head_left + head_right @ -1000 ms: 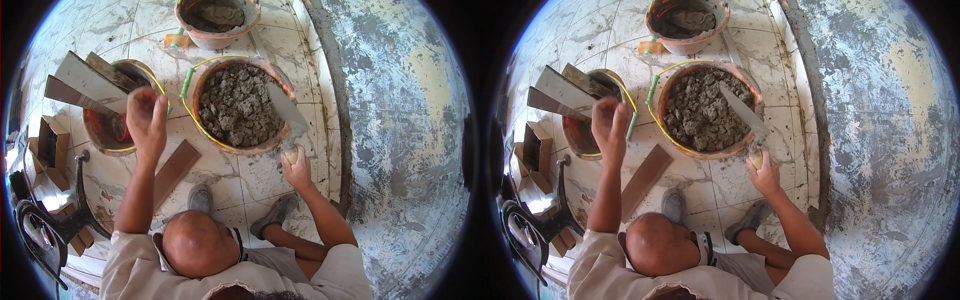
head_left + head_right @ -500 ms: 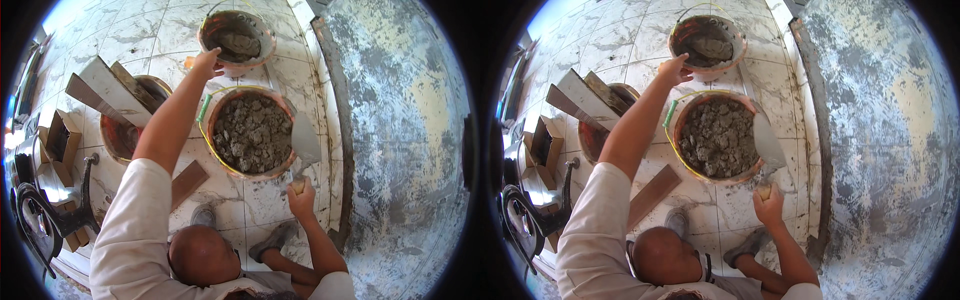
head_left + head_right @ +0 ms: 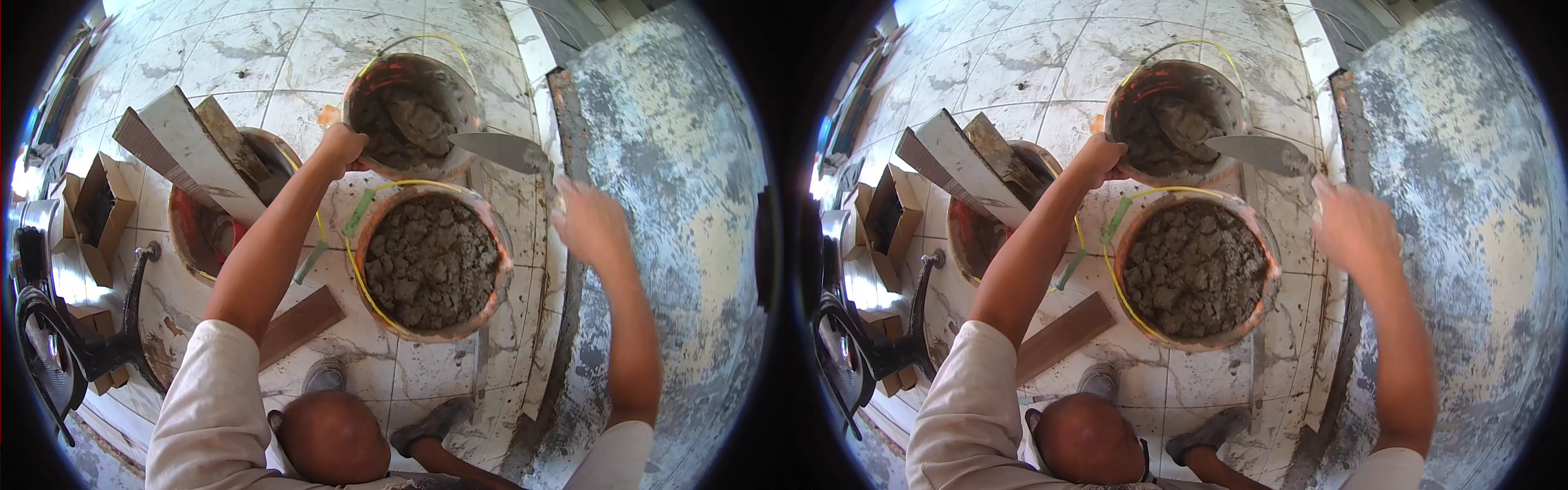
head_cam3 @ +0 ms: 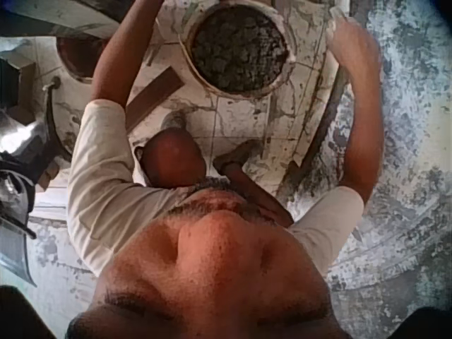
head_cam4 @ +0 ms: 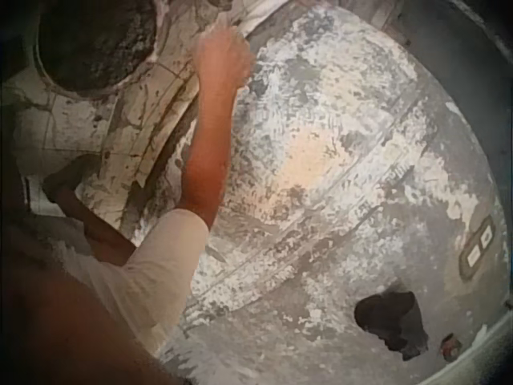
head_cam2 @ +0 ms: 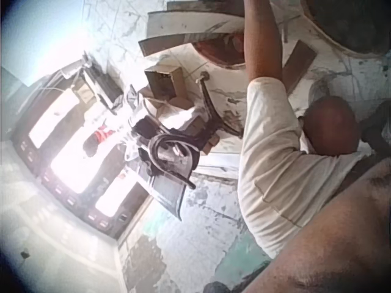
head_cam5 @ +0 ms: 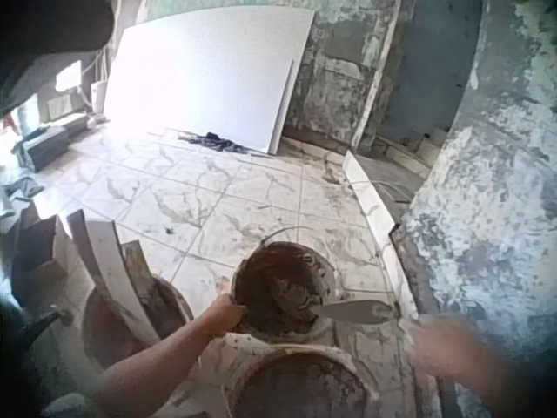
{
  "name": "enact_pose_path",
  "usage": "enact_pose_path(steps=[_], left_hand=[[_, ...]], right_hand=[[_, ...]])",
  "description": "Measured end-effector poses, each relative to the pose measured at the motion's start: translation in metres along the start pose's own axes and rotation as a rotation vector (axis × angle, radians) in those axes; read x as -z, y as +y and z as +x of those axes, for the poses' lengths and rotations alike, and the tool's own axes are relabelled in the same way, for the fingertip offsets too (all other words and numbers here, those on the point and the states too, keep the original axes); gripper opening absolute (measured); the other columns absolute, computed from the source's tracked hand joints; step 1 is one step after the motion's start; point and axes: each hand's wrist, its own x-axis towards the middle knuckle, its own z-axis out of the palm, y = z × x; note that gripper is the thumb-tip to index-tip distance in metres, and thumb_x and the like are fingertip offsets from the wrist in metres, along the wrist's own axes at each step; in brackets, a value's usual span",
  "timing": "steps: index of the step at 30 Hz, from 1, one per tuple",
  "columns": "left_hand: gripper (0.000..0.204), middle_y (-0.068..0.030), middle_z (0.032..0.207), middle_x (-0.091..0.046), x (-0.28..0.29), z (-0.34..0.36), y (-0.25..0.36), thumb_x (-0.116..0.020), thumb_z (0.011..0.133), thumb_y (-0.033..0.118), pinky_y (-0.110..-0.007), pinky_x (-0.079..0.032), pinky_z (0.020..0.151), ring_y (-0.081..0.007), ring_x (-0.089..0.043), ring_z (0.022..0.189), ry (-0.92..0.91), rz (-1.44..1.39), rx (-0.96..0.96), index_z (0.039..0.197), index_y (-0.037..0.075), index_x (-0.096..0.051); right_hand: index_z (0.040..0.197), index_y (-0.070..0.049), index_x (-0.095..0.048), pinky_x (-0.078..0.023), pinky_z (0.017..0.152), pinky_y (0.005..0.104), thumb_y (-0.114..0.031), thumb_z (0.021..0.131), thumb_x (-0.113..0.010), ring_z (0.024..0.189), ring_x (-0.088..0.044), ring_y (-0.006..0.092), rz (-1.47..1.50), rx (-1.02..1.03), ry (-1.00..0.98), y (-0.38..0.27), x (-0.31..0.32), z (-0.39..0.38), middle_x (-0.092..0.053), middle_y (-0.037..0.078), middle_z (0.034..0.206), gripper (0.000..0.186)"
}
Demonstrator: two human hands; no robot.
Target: Apply mortar to the back of a tile and fix it onto a wall.
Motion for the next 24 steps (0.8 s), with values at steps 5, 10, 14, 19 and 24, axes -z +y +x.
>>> enact_pose_path(steps=[5,10,14,19,24], left_hand=[[0.024,-0.0160,0.086,-0.064,0.025,-0.002,0.005,-0.061,0.089,0.010,-0.037,-0.059,0.056,-0.0261,-0.067,0.068,-0.056,-0.054,-0.026,0.104,-0.007,-0.055],[0.028,-0.0160,0.092,-0.062,0.027,-0.011,0.002,-0.060,0.091,0.006,-0.039,-0.058,0.062,-0.0236,-0.066,0.072,-0.031,-0.048,-0.039,0.113,-0.004,-0.046],[0.031,-0.0162,0.104,-0.061,0.026,-0.012,-0.003,-0.057,0.093,0.007,-0.041,-0.056,0.072,-0.0230,-0.064,0.083,-0.078,-0.079,-0.022,0.120,-0.001,-0.042],[0.035,-0.0148,0.109,-0.061,0.029,-0.013,-0.005,-0.057,0.094,0.008,-0.040,-0.055,0.075,-0.0224,-0.062,0.091,-0.088,-0.145,-0.035,0.124,0.002,-0.040],[0.037,-0.0136,0.111,-0.060,0.027,-0.013,-0.003,-0.057,0.095,0.009,-0.043,-0.053,0.080,-0.0220,-0.062,0.095,-0.126,-0.175,-0.016,0.126,0.004,-0.037]], right_hand=[[0.113,-0.008,-0.059,-0.053,0.078,0.0443,-0.025,0.085,-0.062,0.090,-0.067,0.0318,-0.240,0.139,-0.212,-0.042,0.023,0.107,-0.069,0.016,0.093,0.033],[0.100,-0.007,-0.068,-0.055,0.075,0.0410,-0.016,0.086,-0.057,0.090,-0.069,0.0296,-0.290,0.196,-0.158,-0.078,0.011,0.185,-0.070,0.015,0.096,0.020],[0.095,-0.007,-0.073,-0.056,0.076,0.0378,-0.009,0.087,-0.052,0.091,-0.070,0.0277,-0.317,0.201,-0.221,-0.111,-0.001,0.200,-0.071,0.014,0.099,0.023],[0.098,-0.007,-0.073,-0.056,0.078,0.0390,-0.008,0.086,-0.053,0.094,-0.070,0.0271,-0.261,0.149,-0.262,-0.118,0.025,0.200,-0.071,0.013,0.100,0.023],[0.102,-0.005,-0.072,-0.055,0.081,0.0396,-0.010,0.084,-0.054,0.096,-0.069,0.0285,-0.132,0.242,-0.527,-0.145,-0.004,0.208,-0.070,0.016,0.103,0.025]])
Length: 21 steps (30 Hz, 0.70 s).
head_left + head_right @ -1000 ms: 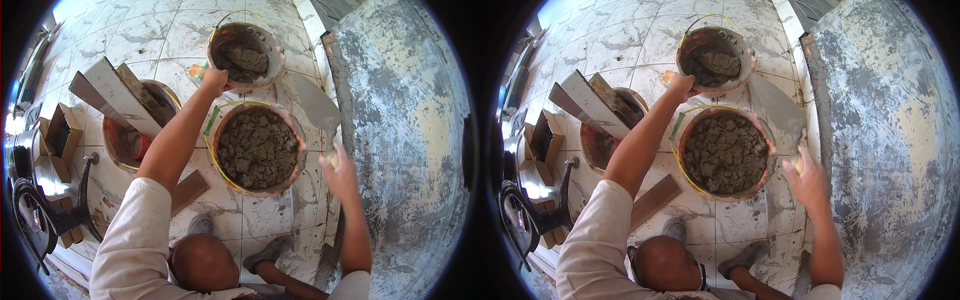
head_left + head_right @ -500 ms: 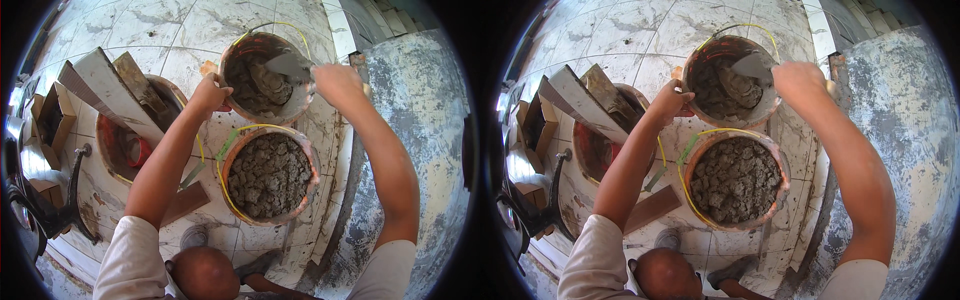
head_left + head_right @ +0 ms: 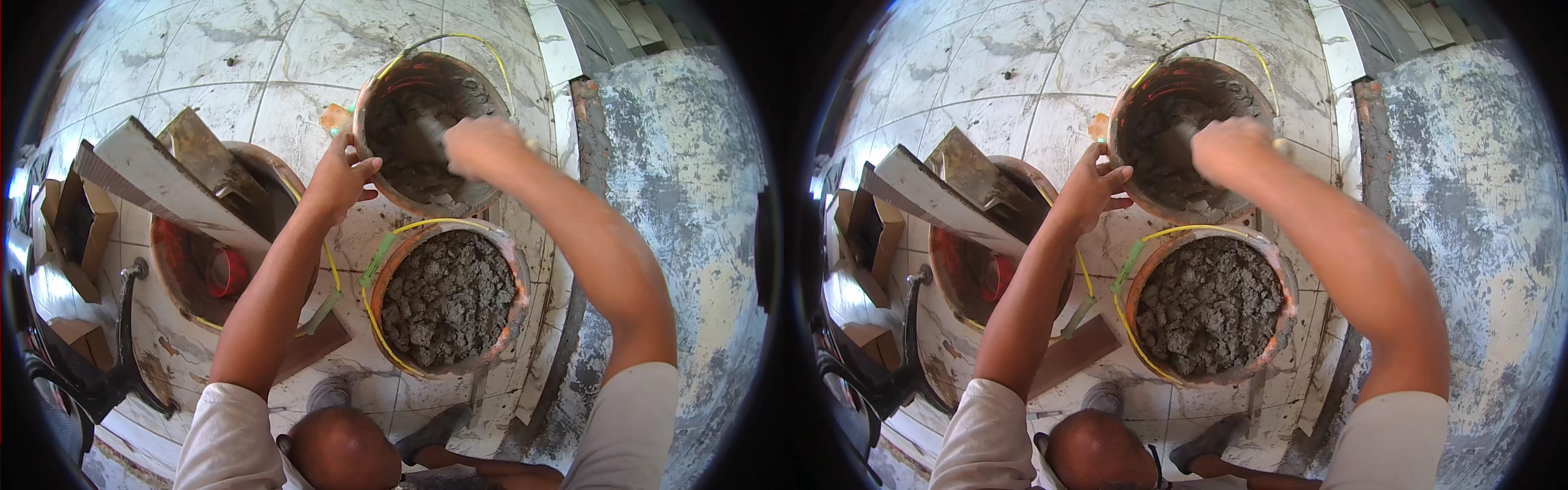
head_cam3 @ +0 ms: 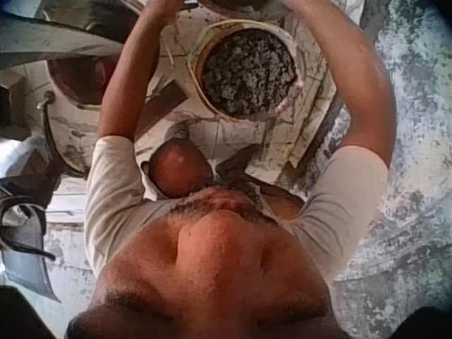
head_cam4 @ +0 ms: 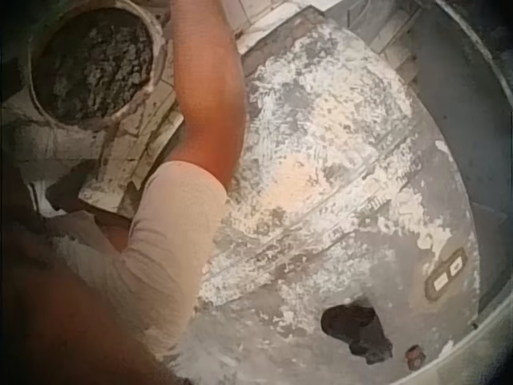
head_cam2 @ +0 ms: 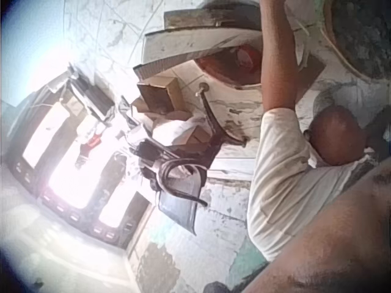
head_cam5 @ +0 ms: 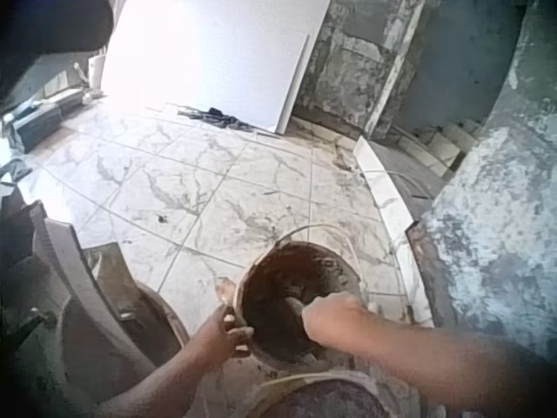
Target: Apply mortar to the back of a tile and fix it onto a wall.
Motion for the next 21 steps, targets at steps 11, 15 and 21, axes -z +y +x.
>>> enact_pose_path(steps=[11,15,21], left_hand=[[0.041,-0.0142,0.113,-0.060,0.002,-0.001,0.001,-0.059,0.094,0.011,-0.042,-0.053,0.082,-0.0219,-0.061,0.097,-0.020,0.033,0.003,0.128,0.003,-0.036],[0.043,-0.0150,0.113,-0.060,0.003,-0.001,0.000,-0.059,0.094,0.011,-0.042,-0.053,0.082,-0.0225,-0.061,0.098,-0.016,0.021,0.011,0.128,0.002,-0.035],[0.042,-0.0142,0.113,-0.060,0.006,-0.001,0.001,-0.060,0.093,0.012,-0.042,-0.053,0.082,-0.0221,-0.061,0.097,-0.043,0.015,0.003,0.127,0.003,-0.036]], right_hand=[[0.106,-0.005,-0.071,-0.054,0.083,0.0401,-0.017,0.084,-0.063,0.099,-0.067,0.0304,0.046,-0.006,-0.020,0.017,-0.005,-0.009,-0.069,0.013,0.108,0.026],[0.104,-0.008,-0.072,-0.055,0.080,0.0372,-0.013,0.083,-0.061,0.099,-0.068,0.0266,-0.106,0.106,0.047,-0.019,-0.021,0.006,-0.070,0.011,0.106,0.024],[0.103,-0.003,-0.070,-0.055,0.077,0.0407,-0.015,0.080,-0.060,0.094,-0.068,0.0312,-0.064,0.196,-0.075,0.003,-0.017,-0.002,-0.069,0.016,0.103,0.028]])
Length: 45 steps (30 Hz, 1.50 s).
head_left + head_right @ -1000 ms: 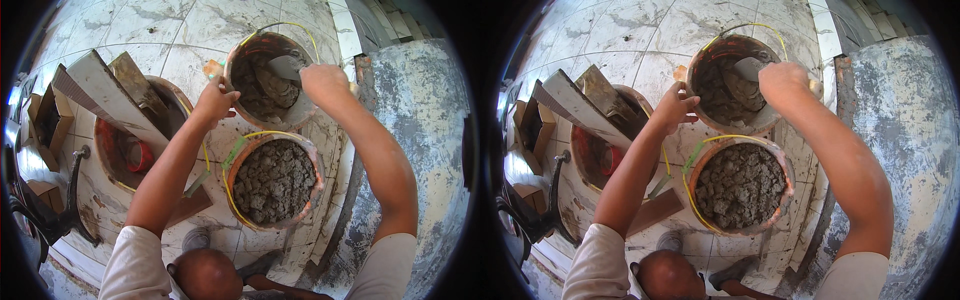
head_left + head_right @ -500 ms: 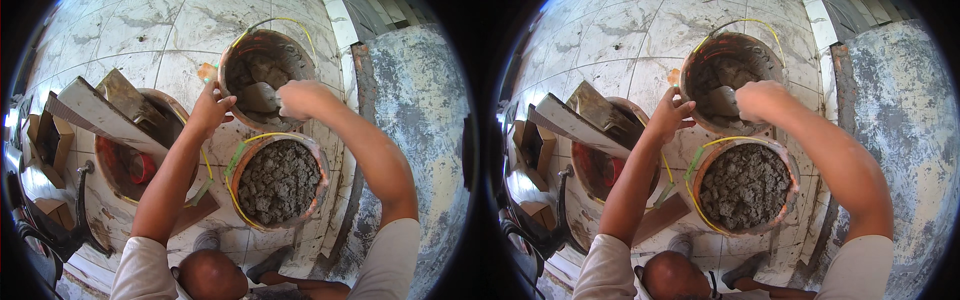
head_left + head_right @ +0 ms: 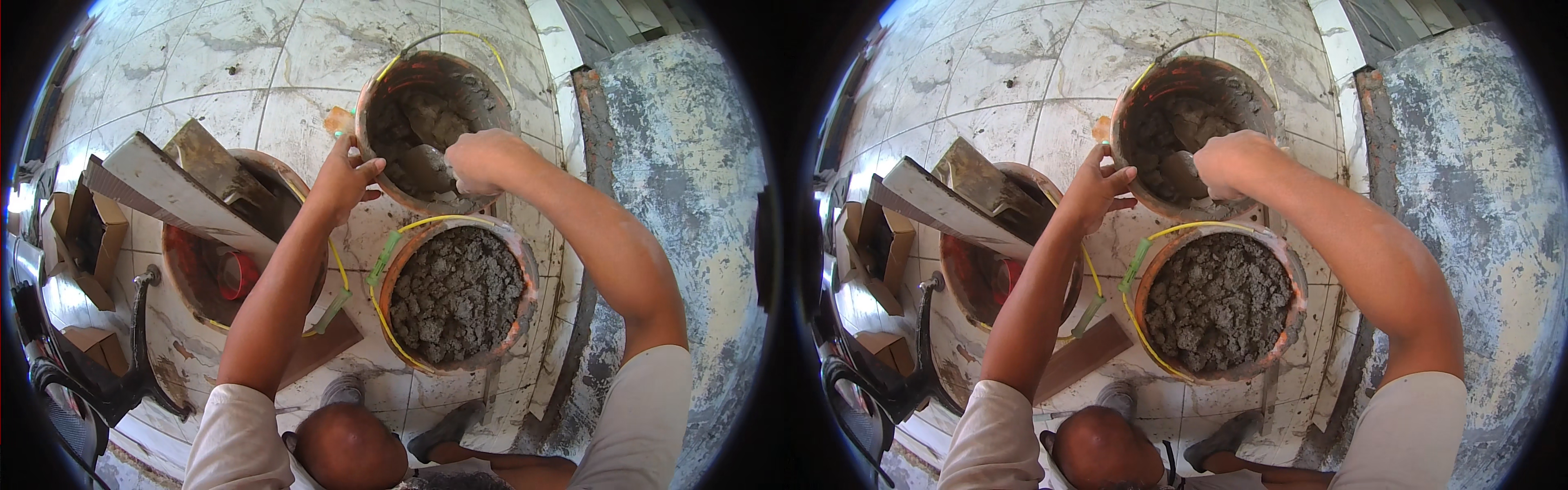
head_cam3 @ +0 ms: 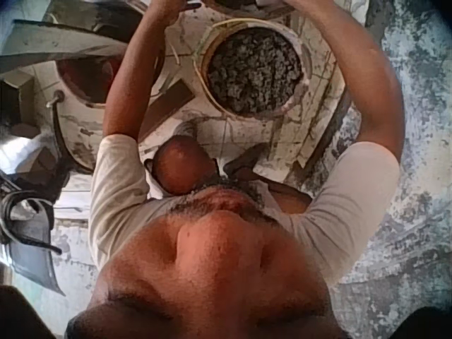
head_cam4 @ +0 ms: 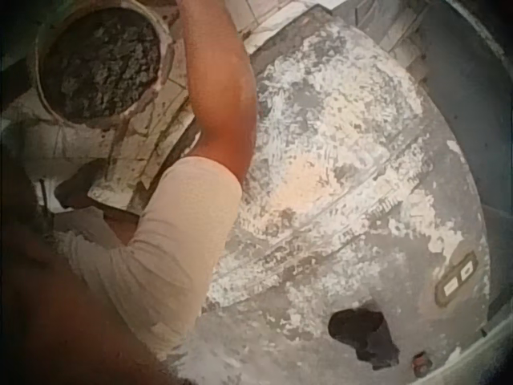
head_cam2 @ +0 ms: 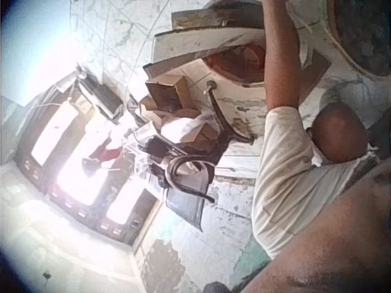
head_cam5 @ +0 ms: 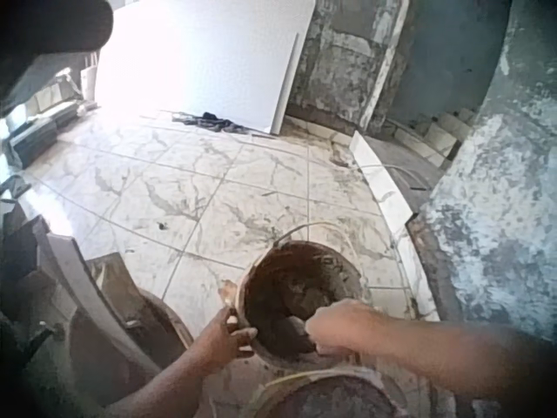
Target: Apply mortar to the back of a tile and fix it onto a wall.
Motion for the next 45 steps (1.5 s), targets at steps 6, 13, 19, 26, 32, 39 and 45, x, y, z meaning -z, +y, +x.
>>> enact_pose_path(steps=[6,13,19,26,32,39,45], left_hand=[[0.041,-0.0139,0.112,-0.060,0.002,0.001,-0.002,-0.060,0.093,0.011,-0.041,-0.053,0.080,-0.0213,-0.061,0.097,0.017,0.011,0.014,0.126,0.005,-0.036],[0.042,-0.0146,0.114,-0.059,-0.004,-0.001,0.000,-0.060,0.093,0.011,-0.042,-0.053,0.080,-0.0220,-0.061,0.095,0.016,0.009,-0.001,0.128,0.005,-0.036],[0.043,-0.0137,0.111,-0.060,-0.003,0.002,-0.002,-0.061,0.093,0.011,-0.041,-0.053,0.078,-0.0217,-0.061,0.094,0.042,0.008,0.007,0.127,0.005,-0.036],[0.044,-0.0141,0.110,-0.061,0.005,0.003,-0.005,-0.061,0.093,0.010,-0.040,-0.054,0.075,-0.0219,-0.063,0.092,0.022,0.013,-0.014,0.128,0.004,-0.037],[0.038,-0.0148,0.109,-0.061,0.000,0.009,-0.011,-0.061,0.092,0.008,-0.036,-0.057,0.074,-0.0220,-0.064,0.091,0.084,0.062,-0.095,0.124,-0.001,-0.042],[0.022,-0.0130,0.098,-0.062,-0.006,0.009,-0.016,-0.060,0.091,0.004,-0.034,-0.060,0.067,-0.0218,-0.066,0.081,0.103,-0.128,-0.067,0.110,-0.003,-0.050],[0.023,-0.0136,0.099,-0.062,0.001,0.010,-0.020,-0.058,0.093,0.004,-0.034,-0.060,0.069,-0.0224,-0.066,0.081,0.095,-0.209,-0.112,0.113,-0.004,-0.050]], right_hand=[[0.104,-0.002,-0.067,-0.053,0.078,0.0439,-0.024,0.078,-0.063,0.090,-0.067,0.0341,0.205,0.093,0.068,0.035,-0.016,-0.014,-0.069,0.018,0.099,0.035],[0.104,-0.008,-0.068,-0.052,0.080,0.0439,-0.031,0.075,-0.064,0.093,-0.065,0.0351,0.330,0.076,0.228,0.086,-0.039,-0.004,-0.067,0.020,0.102,0.037],[0.094,-0.003,-0.066,-0.050,0.083,0.0448,-0.030,0.075,-0.063,0.094,-0.063,0.0377,0.260,-0.053,0.123,0.028,-0.020,-0.002,-0.067,0.021,0.098,0.032],[0.115,0.004,-0.061,-0.051,0.072,0.0411,-0.031,0.075,-0.066,0.083,-0.066,0.0341,0.834,-0.052,-0.017,0.062,-0.049,-0.036,-0.066,0.022,0.088,0.053],[0.108,0.004,-0.063,-0.052,0.063,0.0414,-0.033,0.074,-0.064,0.072,-0.065,0.0339,0.726,-0.051,0.293,0.070,-0.066,-0.042,-0.067,0.022,0.087,0.050],[0.105,0.000,-0.064,-0.052,0.074,0.0443,-0.029,0.076,-0.059,0.080,-0.066,0.0359,0.393,-0.011,0.394,0.028,-0.041,-0.004,-0.067,0.023,0.090,0.042],[0.108,0.002,-0.062,-0.048,0.048,0.0364,-0.025,0.082,-0.061,0.053,-0.060,0.0236,0.919,-0.029,0.076,0.032,-0.051,-0.036,-0.065,0.018,0.077,0.038]])
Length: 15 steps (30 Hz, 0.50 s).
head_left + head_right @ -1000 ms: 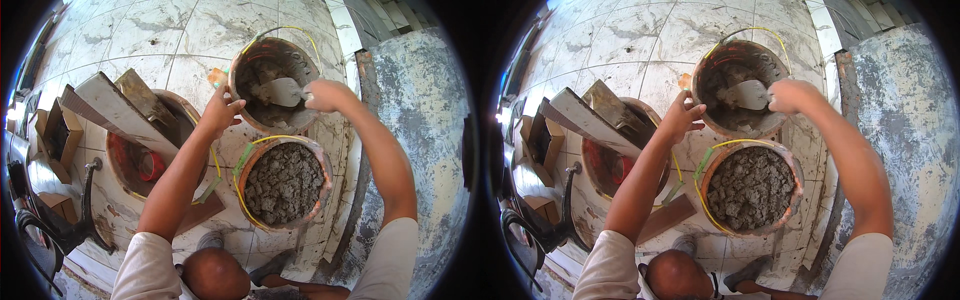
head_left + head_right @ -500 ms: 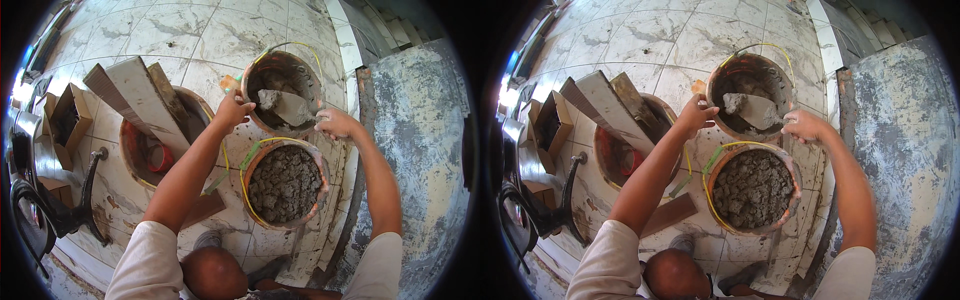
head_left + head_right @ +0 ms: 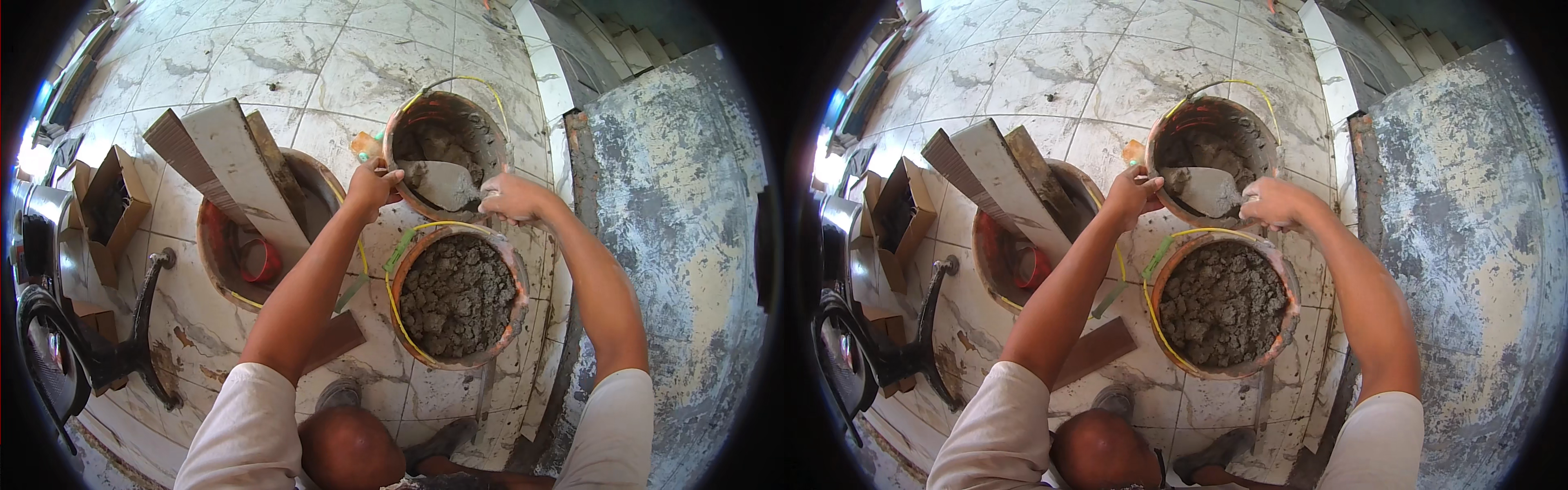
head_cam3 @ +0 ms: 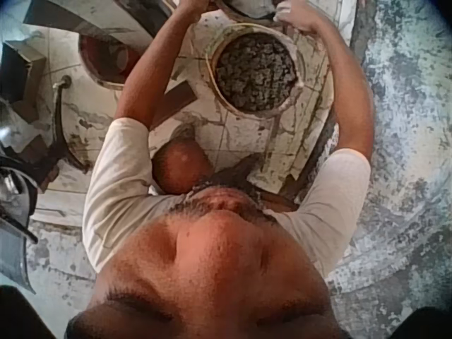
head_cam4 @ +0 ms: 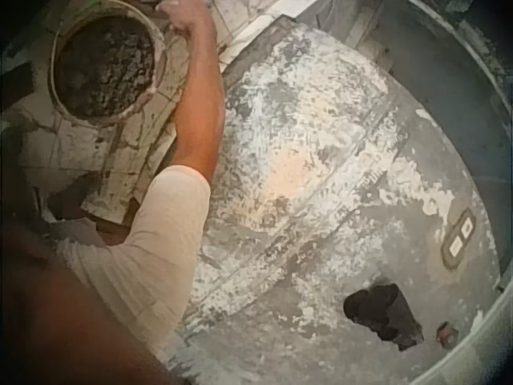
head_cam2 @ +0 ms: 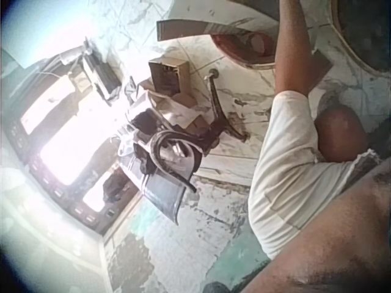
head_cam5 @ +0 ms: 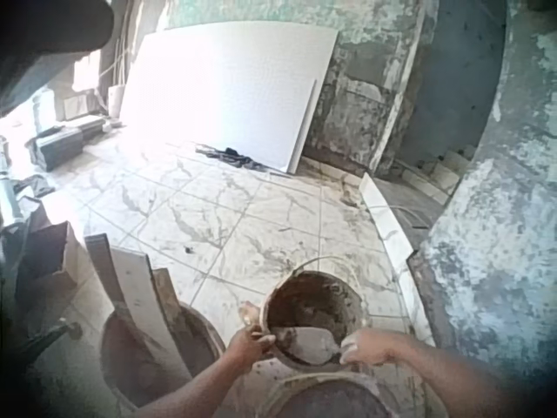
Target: Apply mortar to the back of a tile and fix it onto a wall.
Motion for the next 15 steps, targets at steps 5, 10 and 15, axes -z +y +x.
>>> enact_pose_path(steps=[5,10,15], left_hand=[[0.022,-0.0144,0.101,-0.060,-0.010,-0.001,0.002,-0.056,0.094,0.004,-0.034,-0.061,0.072,-0.0233,-0.065,0.084,-0.039,-0.001,0.027,0.113,-0.004,-0.050],[0.023,-0.0149,0.102,-0.060,-0.009,0.000,-0.001,-0.055,0.093,0.003,-0.035,-0.061,0.073,-0.0240,-0.065,0.084,-0.043,-0.048,-0.003,0.114,-0.006,-0.050],[0.041,-0.0192,0.112,-0.058,0.006,-0.007,0.000,-0.055,0.095,0.008,-0.035,-0.057,0.083,-0.0278,-0.064,0.100,-0.029,0.115,-0.007,0.130,-0.009,-0.042]], right_hand=[[0.109,0.001,-0.062,-0.047,0.048,0.0372,-0.026,0.081,-0.063,0.055,-0.060,0.0236,-0.138,-0.035,0.070,0.007,0.012,0.014,-0.064,0.016,0.074,0.039],[0.108,0.000,-0.062,-0.047,0.048,0.0374,-0.026,0.080,-0.061,0.053,-0.059,0.0226,-0.400,0.060,0.121,-0.022,0.000,0.016,-0.064,0.015,0.072,0.038],[0.107,-0.002,-0.061,-0.044,0.045,0.0339,-0.026,0.082,-0.061,0.049,-0.053,0.0167,-0.004,-0.001,-0.031,0.001,-0.005,-0.002,-0.057,0.007,0.064,0.035]])
